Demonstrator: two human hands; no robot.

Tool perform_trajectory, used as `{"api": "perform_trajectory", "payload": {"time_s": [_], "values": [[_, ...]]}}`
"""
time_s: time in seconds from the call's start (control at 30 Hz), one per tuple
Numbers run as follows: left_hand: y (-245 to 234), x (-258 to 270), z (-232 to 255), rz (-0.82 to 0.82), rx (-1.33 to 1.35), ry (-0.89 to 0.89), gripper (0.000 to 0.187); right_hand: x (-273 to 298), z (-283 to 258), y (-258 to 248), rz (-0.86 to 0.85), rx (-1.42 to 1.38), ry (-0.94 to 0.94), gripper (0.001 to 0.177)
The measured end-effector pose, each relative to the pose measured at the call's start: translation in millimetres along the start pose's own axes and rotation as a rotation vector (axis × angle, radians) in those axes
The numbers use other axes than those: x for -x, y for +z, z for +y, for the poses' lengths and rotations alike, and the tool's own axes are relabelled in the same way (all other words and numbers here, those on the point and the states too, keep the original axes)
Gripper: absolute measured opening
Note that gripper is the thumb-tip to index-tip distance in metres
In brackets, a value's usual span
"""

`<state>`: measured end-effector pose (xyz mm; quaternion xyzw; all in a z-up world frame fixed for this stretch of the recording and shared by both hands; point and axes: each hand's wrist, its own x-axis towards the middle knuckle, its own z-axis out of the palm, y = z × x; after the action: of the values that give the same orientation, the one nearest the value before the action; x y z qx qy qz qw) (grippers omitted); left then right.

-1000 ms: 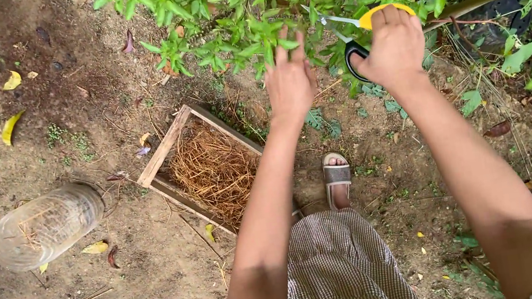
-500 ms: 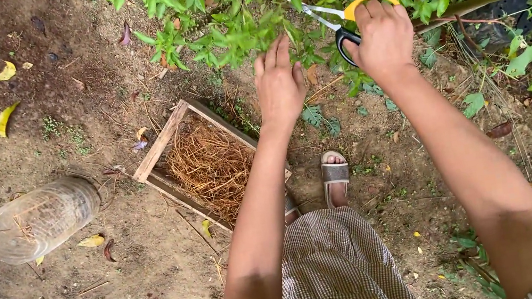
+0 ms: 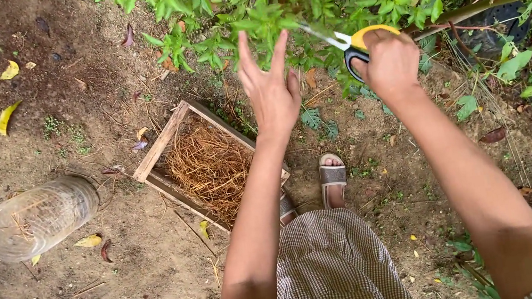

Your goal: Pruning leaves and branches from plants in a garden using a pair of scissors.

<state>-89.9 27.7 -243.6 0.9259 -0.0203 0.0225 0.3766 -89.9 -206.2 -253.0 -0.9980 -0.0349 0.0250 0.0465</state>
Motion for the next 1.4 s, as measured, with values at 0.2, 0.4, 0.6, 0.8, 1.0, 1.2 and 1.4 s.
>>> {"api": "perform_trajectory", "payload": {"time_s": [0.2,0.4,0.6,0.8,1.0,1.2,1.4], "values": [[-5,-17,-8,0.012,-0.087,0.110,0.065,37,-25,-35,0.132,-0.066,-0.036,0.050],[2,5,-33,-0.130,-0.047,0.000,0.043,63,-25,-45,-0.015,-0.419,0.258,0.064],[16,27,-41,-0.177,-0.099,-0.033,0.044,19,-40,-33,0.038,-0.119,0.039,0.058],[9,36,-36,-0.241,-0.055,-0.080,0.048,-34,-52,-6,0.107,0.133,-0.118,0.064],[17,41,-43,-0.205,-0.080,-0.059,0.045,-64,-67,10,0.206,0.201,-0.193,0.070],[10,39,-45,-0.196,-0.042,-0.054,0.043,-73,-78,7,0.157,0.177,-0.210,0.059],[5,36,-47,-0.196,-0.029,-0.047,0.044,-69,-66,19,0.007,0.017,-0.101,0.035]]}}
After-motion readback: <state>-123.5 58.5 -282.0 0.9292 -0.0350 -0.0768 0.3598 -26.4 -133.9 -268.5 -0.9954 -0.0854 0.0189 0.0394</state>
